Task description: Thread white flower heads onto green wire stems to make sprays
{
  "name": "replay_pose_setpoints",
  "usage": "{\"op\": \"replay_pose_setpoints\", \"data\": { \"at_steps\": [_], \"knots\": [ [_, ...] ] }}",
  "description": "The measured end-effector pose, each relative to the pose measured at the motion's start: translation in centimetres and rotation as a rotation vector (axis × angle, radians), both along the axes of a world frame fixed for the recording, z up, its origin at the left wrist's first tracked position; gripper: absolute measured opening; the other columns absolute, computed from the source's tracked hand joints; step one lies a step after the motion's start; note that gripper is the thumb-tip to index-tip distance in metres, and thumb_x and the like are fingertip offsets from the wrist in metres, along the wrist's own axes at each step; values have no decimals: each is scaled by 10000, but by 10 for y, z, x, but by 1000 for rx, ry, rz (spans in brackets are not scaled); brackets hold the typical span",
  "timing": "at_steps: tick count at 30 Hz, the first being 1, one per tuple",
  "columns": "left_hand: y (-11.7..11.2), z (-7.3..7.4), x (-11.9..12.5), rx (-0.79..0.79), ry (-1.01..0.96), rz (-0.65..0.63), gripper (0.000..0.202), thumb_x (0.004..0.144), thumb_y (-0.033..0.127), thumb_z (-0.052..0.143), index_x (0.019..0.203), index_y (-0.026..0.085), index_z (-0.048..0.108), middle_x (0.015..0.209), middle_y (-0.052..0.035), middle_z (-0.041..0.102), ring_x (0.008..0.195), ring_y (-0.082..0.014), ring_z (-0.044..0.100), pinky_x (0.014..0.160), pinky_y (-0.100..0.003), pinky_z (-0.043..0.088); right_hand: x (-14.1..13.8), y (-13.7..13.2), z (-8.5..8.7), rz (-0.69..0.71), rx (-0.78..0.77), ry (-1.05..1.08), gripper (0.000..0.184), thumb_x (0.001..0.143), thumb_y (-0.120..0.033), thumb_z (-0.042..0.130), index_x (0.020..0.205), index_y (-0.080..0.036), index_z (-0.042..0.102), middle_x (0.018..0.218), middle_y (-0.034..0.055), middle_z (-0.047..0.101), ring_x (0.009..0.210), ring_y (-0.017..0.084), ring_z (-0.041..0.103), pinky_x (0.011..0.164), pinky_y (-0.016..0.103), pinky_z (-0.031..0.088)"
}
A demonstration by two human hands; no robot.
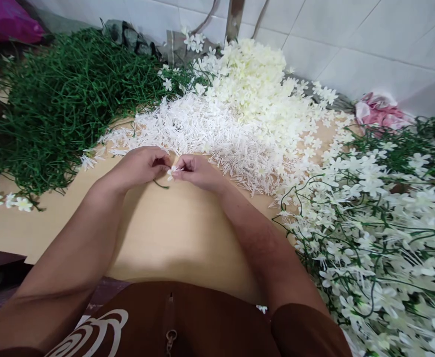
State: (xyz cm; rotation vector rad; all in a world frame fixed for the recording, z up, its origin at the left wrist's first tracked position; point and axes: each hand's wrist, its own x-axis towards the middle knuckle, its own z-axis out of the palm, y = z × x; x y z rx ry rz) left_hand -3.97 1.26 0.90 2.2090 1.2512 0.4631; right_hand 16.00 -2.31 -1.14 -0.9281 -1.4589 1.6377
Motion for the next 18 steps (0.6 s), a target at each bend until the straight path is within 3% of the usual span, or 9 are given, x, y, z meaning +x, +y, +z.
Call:
{"op": "replay_pose_setpoints", "data": {
  "at_steps": [4, 8, 13, 18],
  "knots": [
    [-1, -2, 4, -35, -84, 34, 88, 662, 127, 608, 639, 210, 625, 620, 13, 574, 608, -144, 464, 601, -268, 301, 11, 2, 0, -221, -24, 39, 410, 600, -494, 847, 677, -190, 584, 636, -35, 614, 587, 89, 535, 555, 232, 434],
    [-3, -3, 9, -147, -270, 114, 46, 705, 147, 617, 721, 190, 613, 664, 15, 583, 631, -132, 472, 595, -254, 332, 15, 3, 4, -213, -28, 27, 406, 584, -497, 857, 659, -181, 614, 598, -38, 605, 554, 78, 512, 525, 222, 403],
    [-8, 1, 24, -374, -487, 153, 142, 714, 218, 655, 839, 149, 664, 698, 9, 601, 620, -111, 476, 600, -245, 368, 16, 7, 2, -248, 38, 51, 411, 583, -514, 854, 651, -177, 629, 622, -25, 637, 622, 86, 584, 629, 236, 467],
    [-8, 0, 31, -390, -555, 193, 100, 697, 226, 672, 741, 137, 663, 659, 2, 605, 621, -108, 491, 606, -245, 360, 16, 10, -4, -282, 54, 49, 449, 576, -549, 842, 651, -188, 588, 610, -39, 604, 616, 94, 600, 641, 252, 495]
  ]
}}
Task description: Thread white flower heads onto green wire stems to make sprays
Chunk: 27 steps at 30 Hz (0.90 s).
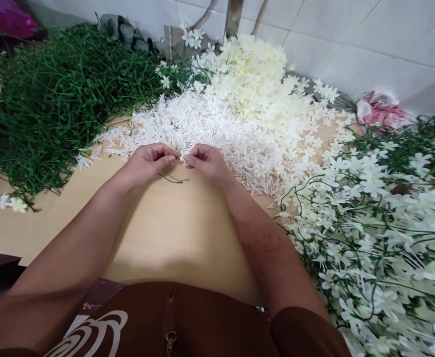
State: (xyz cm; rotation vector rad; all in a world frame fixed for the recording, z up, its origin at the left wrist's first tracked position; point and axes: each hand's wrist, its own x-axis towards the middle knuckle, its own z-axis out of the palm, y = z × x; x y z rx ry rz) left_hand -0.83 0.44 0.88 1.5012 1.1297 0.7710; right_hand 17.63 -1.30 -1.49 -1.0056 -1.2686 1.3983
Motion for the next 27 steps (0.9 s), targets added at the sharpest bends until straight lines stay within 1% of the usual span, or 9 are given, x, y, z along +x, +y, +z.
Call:
{"op": "replay_pose_setpoints", "data": {
  "at_steps": [5, 8, 11, 17, 20, 23, 27],
  "knots": [
    [2, -4, 0, -3, -61, 49, 124, 681, 255, 694, 687, 150, 629, 618, 12, 573, 582, -99, 459, 566, -239, 340, -1, 0, -3, -36, -20, 27, 471, 558, -571, 842, 658, -194, 578, 625, -30, 633, 616, 99, 600, 632, 257, 496],
    [2, -4, 1, -7, -71, 57, 139, 667, 264, 706, 673, 151, 625, 607, 12, 569, 569, -96, 453, 551, -238, 333, -1, 0, -3, -48, -20, 31, 472, 553, -574, 842, 658, -195, 581, 632, -26, 641, 618, 100, 595, 631, 261, 496],
    [1, -5, 1, -2, -62, 46, 141, 659, 269, 709, 681, 147, 641, 595, 12, 573, 559, -94, 450, 533, -236, 319, -3, -2, -2, -47, 14, -14, 463, 566, -576, 831, 647, -195, 582, 620, -28, 632, 609, 99, 576, 623, 267, 490],
    [0, -3, 3, -6, -68, 46, 138, 655, 255, 706, 638, 146, 623, 570, 20, 552, 547, -88, 437, 541, -240, 318, -7, -3, -2, -63, 38, -95, 413, 592, -508, 834, 640, -183, 583, 617, -30, 607, 590, 89, 546, 569, 250, 450],
    [0, -2, 4, -19, -93, 33, 136, 674, 251, 692, 631, 151, 610, 575, 17, 556, 552, -90, 444, 543, -240, 322, -7, -3, -1, -60, 65, -88, 414, 571, -514, 843, 699, -191, 618, 629, -38, 599, 598, 88, 556, 592, 255, 480],
    [0, -1, 5, -14, -98, 27, 134, 696, 251, 681, 640, 156, 604, 572, 20, 546, 549, -92, 435, 540, -241, 319, -7, -4, 1, -47, 85, -80, 424, 588, -541, 826, 778, -207, 647, 649, -43, 599, 611, 94, 563, 634, 276, 521],
    [-1, -1, 5, -8, -66, 23, 127, 700, 226, 680, 638, 156, 594, 582, 22, 534, 560, -97, 424, 560, -252, 314, -6, -6, 3, -38, 122, -145, 383, 645, -522, 807, 698, -191, 620, 650, -19, 612, 628, 108, 572, 629, 285, 501]
  ]
}}
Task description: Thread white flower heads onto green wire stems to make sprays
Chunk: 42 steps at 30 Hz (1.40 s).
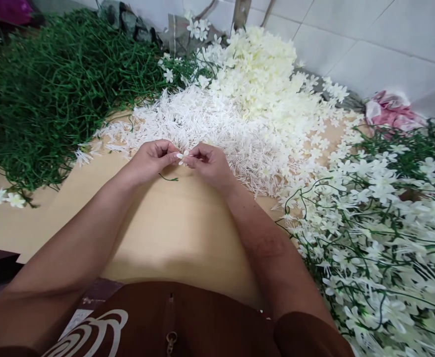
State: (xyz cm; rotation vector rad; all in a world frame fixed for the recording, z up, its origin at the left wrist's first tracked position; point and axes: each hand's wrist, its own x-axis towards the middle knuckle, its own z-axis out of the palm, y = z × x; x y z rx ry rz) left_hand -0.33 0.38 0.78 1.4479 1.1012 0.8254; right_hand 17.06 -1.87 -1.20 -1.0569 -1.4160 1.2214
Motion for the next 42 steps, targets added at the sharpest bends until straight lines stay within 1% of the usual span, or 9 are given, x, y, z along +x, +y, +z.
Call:
{"op": "replay_pose_setpoints", "data": {
  "at_steps": [10, 17, 22, 26, 29, 31, 36, 40, 42],
  "knots": [
    [0, 0, 5, -36, 14, 18, 179, 734, 198, 667, 595, 162, 560, 520, 44, 478, 505, -83, 370, 521, -248, 271, 2, 2, -4, 41, -7, 21, 425, 641, -567, 796, 672, -192, 599, 645, -10, 609, 627, 116, 582, 635, 298, 506],
    [-2, -2, 11, -7, -67, 58, 124, 717, 163, 675, 641, 162, 577, 605, 32, 540, 597, -96, 455, 611, -243, 362, 1, 1, -3, 23, -33, 59, 438, 610, -574, 810, 706, -199, 605, 721, -8, 609, 682, 116, 582, 663, 304, 564],
    [-1, -6, 14, -7, -154, 92, 98, 676, 152, 693, 684, 161, 596, 608, 33, 556, 581, -84, 468, 587, -225, 366, -1, 1, -5, 0, -35, 85, 427, 614, -549, 816, 722, -192, 608, 726, -8, 606, 683, 111, 585, 647, 288, 577],
    [0, -8, 17, -50, -240, 120, 136, 646, 123, 701, 743, 163, 615, 547, 51, 532, 518, -73, 457, 522, -207, 339, -1, 3, -8, -3, -15, 98, 421, 617, -545, 815, 706, -189, 609, 711, -19, 601, 653, 97, 578, 634, 280, 566],
    [0, -7, 18, -71, -237, 139, 134, 654, 100, 688, 752, 162, 621, 481, 74, 465, 456, -60, 400, 471, -201, 291, 0, 3, -9, 8, -3, 92, 416, 625, -544, 812, 699, -192, 602, 719, -16, 607, 653, 102, 585, 644, 289, 553],
    [-2, -6, 19, -85, -222, 145, 129, 664, 77, 668, 753, 159, 622, 473, 77, 455, 442, -54, 383, 459, -196, 276, 0, 3, -9, 21, 12, 75, 402, 634, -529, 814, 684, -193, 599, 741, -4, 629, 680, 112, 600, 674, 298, 541],
    [-6, -1, 21, -149, -220, 126, 129, 692, 41, 617, 755, 153, 610, 524, 64, 510, 460, -47, 414, 472, -187, 318, -3, 0, -9, 5, 22, 47, 388, 630, -517, 819, 652, -194, 604, 707, 1, 643, 692, 122, 594, 703, 306, 516],
    [-6, 1, 20, -201, -222, 115, 129, 698, 51, 622, 774, 153, 600, 497, 71, 496, 454, -52, 427, 478, -186, 339, -3, -1, -8, 6, -28, 78, 388, 628, -515, 821, 659, -189, 614, 698, 2, 648, 673, 119, 593, 681, 298, 510],
    [-5, 2, 18, -220, -228, 83, 141, 690, 57, 639, 784, 153, 597, 493, 71, 508, 453, -54, 441, 480, -187, 345, -2, -1, -6, 25, -66, 92, 395, 600, -508, 839, 657, -189, 614, 707, 1, 659, 689, 123, 609, 689, 298, 514]
  ]
}}
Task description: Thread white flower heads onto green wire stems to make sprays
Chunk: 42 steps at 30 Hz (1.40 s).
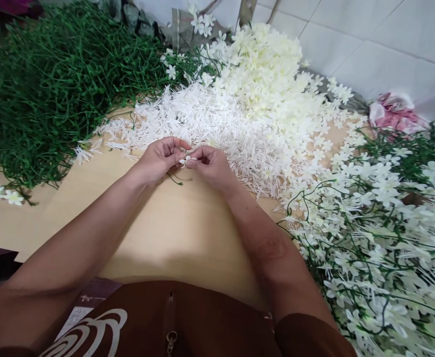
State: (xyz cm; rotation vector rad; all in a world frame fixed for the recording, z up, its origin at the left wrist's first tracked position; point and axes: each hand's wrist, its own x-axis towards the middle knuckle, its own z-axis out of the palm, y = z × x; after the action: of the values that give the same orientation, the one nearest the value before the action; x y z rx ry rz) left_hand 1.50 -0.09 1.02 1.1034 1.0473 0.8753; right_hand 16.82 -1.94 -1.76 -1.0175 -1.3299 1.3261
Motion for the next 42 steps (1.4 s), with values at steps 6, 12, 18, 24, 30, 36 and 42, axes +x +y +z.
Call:
{"op": "replay_pose_setpoints", "data": {
  "at_steps": [6, 12, 18, 24, 30, 36, 42],
  "knots": [
    [0, 1, -3, -12, -28, -86, 209, 635, 62, 711, 793, 147, 604, 473, 78, 509, 454, -54, 475, 486, -180, 363, 5, 2, 6, 62, -86, -8, 420, 524, -485, 882, 650, -185, 616, 684, -7, 658, 665, 111, 592, 648, 272, 496],
    [-2, 3, -4, -53, -27, -86, 183, 653, 98, 734, 790, 138, 619, 524, 59, 548, 478, -47, 492, 495, -171, 378, 5, 2, 6, 91, -137, 45, 423, 489, -433, 906, 638, -185, 598, 699, -15, 666, 661, 98, 590, 647, 255, 492],
    [-3, 9, -3, -91, -31, -88, 141, 660, 60, 681, 759, 134, 614, 521, 60, 541, 462, -36, 459, 476, -163, 360, 0, 0, 2, 27, -124, 69, 410, 508, -453, 891, 624, -186, 601, 665, -19, 653, 633, 98, 582, 621, 259, 479],
    [1, 4, -5, -64, 11, -114, 153, 647, 70, 681, 768, 137, 617, 461, 75, 488, 418, -30, 401, 435, -155, 297, -8, 2, -2, -16, -118, -2, 449, 491, -466, 895, 627, -183, 574, 616, -30, 614, 593, 92, 558, 598, 261, 468],
    [3, 5, -4, -87, -41, -54, 244, 613, 147, 775, 777, 152, 594, 514, 67, 524, 442, -44, 468, 459, -176, 370, -5, 6, -1, 2, -90, 36, 479, 554, -549, 849, 689, -196, 554, 646, -36, 620, 612, 94, 584, 617, 263, 509],
    [10, -3, -11, -55, -72, 100, 216, 672, 210, 752, 807, 177, 586, 571, 49, 549, 464, -56, 503, 459, -179, 383, 9, 5, 2, 52, -64, -6, 411, 652, -542, 794, 780, -198, 610, 716, -8, 635, 675, 121, 599, 684, 302, 539],
    [19, -2, -25, 70, -72, 229, 149, 698, 212, 716, 787, 202, 597, 583, 42, 540, 483, -62, 480, 457, -186, 370, -8, -7, 2, 76, 304, -620, 28, 780, -154, 662, 796, -174, 671, 903, 77, 632, 848, 191, 568, 823, 376, 475]
  ]
}}
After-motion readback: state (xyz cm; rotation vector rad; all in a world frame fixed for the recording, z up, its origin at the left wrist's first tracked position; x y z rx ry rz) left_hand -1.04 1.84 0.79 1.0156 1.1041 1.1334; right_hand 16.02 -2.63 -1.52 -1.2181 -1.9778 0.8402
